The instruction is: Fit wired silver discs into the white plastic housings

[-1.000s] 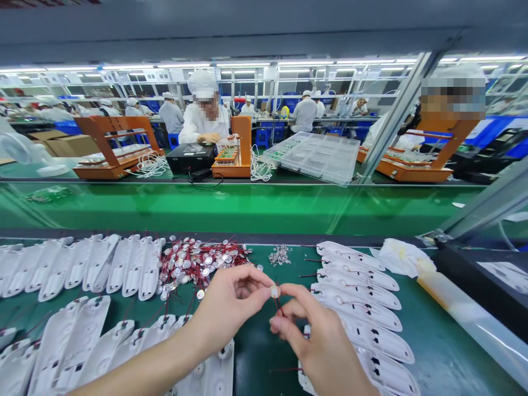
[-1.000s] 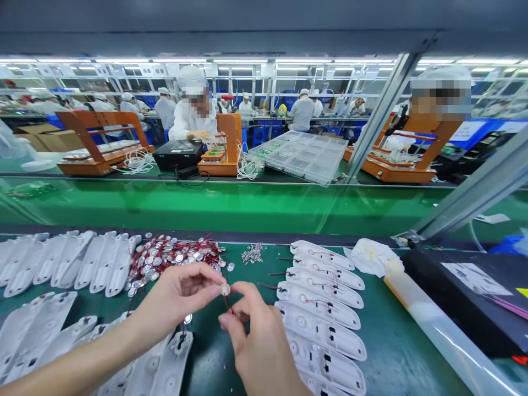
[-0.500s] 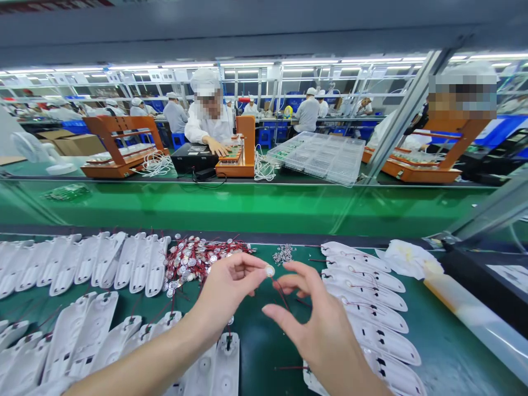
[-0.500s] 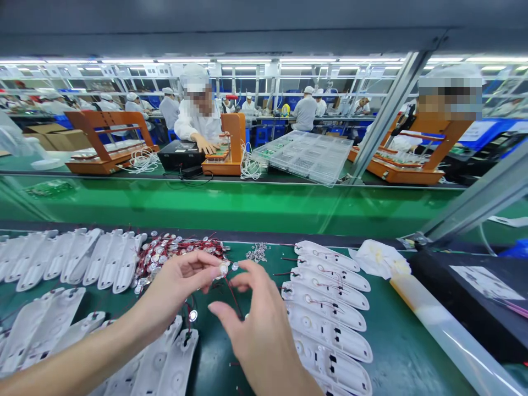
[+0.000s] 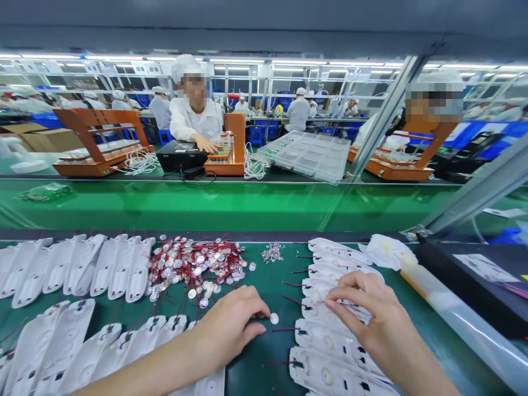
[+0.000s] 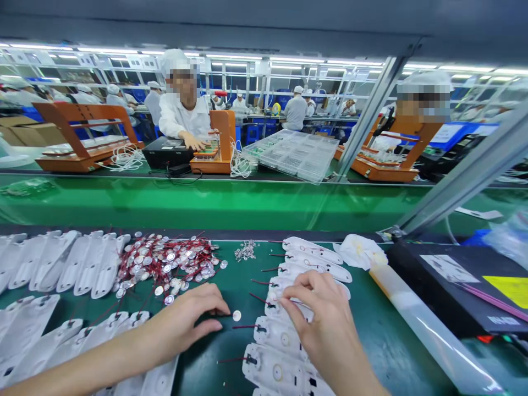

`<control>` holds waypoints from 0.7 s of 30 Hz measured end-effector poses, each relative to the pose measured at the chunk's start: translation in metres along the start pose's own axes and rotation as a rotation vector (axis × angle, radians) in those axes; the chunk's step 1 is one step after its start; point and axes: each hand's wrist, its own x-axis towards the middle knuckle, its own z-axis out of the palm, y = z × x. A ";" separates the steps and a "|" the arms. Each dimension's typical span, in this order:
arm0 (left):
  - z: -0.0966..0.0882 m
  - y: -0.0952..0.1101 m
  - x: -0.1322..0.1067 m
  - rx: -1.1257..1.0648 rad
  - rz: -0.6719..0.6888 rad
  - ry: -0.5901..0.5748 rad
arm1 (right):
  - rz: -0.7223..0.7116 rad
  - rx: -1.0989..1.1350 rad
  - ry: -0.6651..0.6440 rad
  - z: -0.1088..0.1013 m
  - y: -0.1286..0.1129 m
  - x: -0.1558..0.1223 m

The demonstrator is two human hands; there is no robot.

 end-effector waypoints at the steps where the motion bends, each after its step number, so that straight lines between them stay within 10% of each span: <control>1: 0.003 0.000 0.005 0.061 0.013 -0.029 | 0.009 -0.035 -0.020 -0.004 0.011 -0.005; 21: 0.006 -0.008 0.024 0.053 0.112 0.040 | 0.328 -0.046 -0.246 0.008 0.015 -0.036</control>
